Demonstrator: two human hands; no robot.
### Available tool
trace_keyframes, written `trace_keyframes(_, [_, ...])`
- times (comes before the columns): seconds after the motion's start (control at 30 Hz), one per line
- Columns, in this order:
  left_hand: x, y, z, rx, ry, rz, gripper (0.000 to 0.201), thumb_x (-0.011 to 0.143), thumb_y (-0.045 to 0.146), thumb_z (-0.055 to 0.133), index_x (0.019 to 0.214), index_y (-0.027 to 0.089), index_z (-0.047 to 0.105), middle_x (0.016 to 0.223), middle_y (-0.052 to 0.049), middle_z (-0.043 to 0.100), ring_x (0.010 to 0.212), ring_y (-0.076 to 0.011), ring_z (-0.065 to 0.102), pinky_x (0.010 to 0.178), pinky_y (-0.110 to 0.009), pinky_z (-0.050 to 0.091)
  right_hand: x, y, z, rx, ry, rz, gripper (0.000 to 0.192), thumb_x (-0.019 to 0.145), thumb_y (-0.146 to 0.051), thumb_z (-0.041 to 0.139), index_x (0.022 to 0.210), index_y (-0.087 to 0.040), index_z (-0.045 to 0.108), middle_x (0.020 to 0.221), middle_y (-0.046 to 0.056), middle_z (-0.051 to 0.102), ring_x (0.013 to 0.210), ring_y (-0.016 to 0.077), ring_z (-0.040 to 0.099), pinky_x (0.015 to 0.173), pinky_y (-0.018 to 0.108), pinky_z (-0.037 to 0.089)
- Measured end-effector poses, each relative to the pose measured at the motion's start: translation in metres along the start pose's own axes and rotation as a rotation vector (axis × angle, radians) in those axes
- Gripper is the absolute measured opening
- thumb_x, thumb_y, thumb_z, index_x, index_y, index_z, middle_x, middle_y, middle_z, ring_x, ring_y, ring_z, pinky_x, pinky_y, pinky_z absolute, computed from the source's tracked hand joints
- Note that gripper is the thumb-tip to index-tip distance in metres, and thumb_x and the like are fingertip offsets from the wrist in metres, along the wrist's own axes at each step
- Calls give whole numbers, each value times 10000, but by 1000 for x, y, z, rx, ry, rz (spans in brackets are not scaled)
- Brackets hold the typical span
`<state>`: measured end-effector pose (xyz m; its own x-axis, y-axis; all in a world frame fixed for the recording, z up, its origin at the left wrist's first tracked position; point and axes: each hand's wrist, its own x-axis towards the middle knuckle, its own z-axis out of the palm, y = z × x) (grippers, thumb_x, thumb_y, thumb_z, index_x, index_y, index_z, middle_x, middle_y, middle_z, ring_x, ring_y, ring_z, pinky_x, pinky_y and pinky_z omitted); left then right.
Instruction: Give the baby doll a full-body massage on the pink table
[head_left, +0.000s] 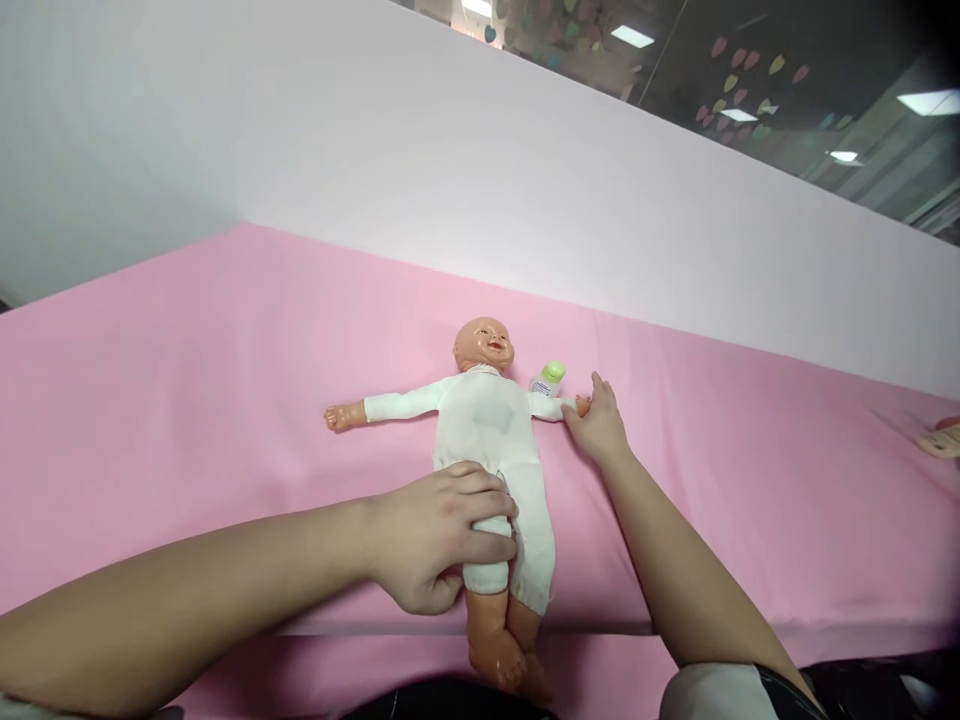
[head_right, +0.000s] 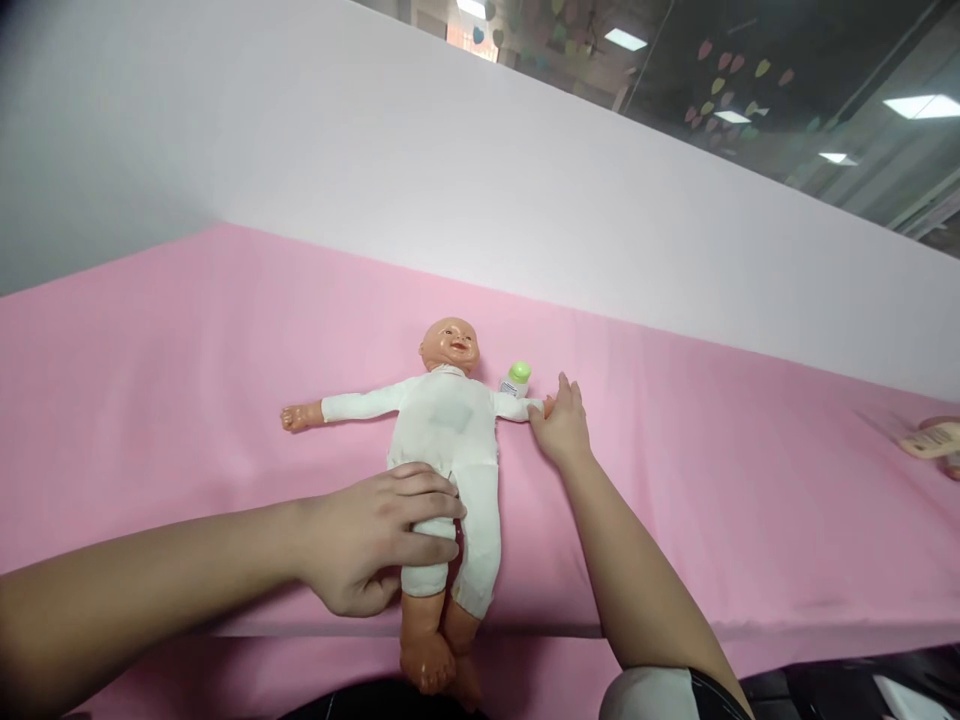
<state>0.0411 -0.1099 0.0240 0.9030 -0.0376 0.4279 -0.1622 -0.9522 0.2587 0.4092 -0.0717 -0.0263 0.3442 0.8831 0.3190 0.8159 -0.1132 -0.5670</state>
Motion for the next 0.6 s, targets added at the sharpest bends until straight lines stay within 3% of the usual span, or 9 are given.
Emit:
trace_keyframes(0.07, [-1,0,0,-17,15,-1,668,675,207,700,1340,270,698,1346,-132,717,1253,-367,665,1131,-550,525,-5,-7,1,-54,1,-23,1009,928,-475,715,1762,-122,272,1827,267,241,1728,454,188,1353,731,279])
trace_keyframes(0.13, [-2,-2,0,-33,36,1,661,699,205,676,1356,269,694,1344,-130,719,1245,-357,672,1131,-544,524,-12,-17,5,-56,-3,-97,971,937,-452,711,1762,-155,293,1833,234,260,1727,429,214,1350,713,310])
trace_keyframes(0.23, [-3,-6,4,-28,81,-32,601,786,200,622,1382,256,676,1334,-138,727,1197,-339,698,1118,-531,533,-24,-34,13,-5,-2,-324,747,971,-395,679,1677,-247,486,1772,156,435,1667,391,381,1321,705,378])
trace_keyframes(0.33, [-4,-11,9,-2,128,-89,471,925,231,581,1387,226,673,1291,-141,749,1166,-322,722,1113,-508,538,-34,-49,20,83,-27,-586,426,1022,-313,619,1431,-296,735,1598,116,651,1478,337,621,1254,636,502])
trace_keyframes(0.4, [-5,-14,12,0,151,-115,378,1010,283,569,1363,223,690,1265,-129,767,1168,-308,730,1108,-484,539,-38,-55,21,140,-63,-708,332,1038,-262,585,1271,-307,816,1433,97,767,1319,299,728,1162,582,595])
trace_keyframes(0.5, [-7,-17,12,-3,200,-174,306,1077,310,546,1315,230,721,1253,-107,782,1161,-281,735,1074,-442,553,-42,-61,18,192,-102,-764,304,1025,-225,577,1106,-322,853,1234,55,849,1146,268,802,1051,545,667])
trace_keyframes(0.6, [-10,-22,7,37,248,-318,278,1083,266,516,1227,219,748,1230,-98,781,1113,-269,739,1007,-426,572,-47,-65,15,228,-159,-772,299,996,-203,586,1044,-323,856,1184,31,863,1125,255,822,1022,519,690])
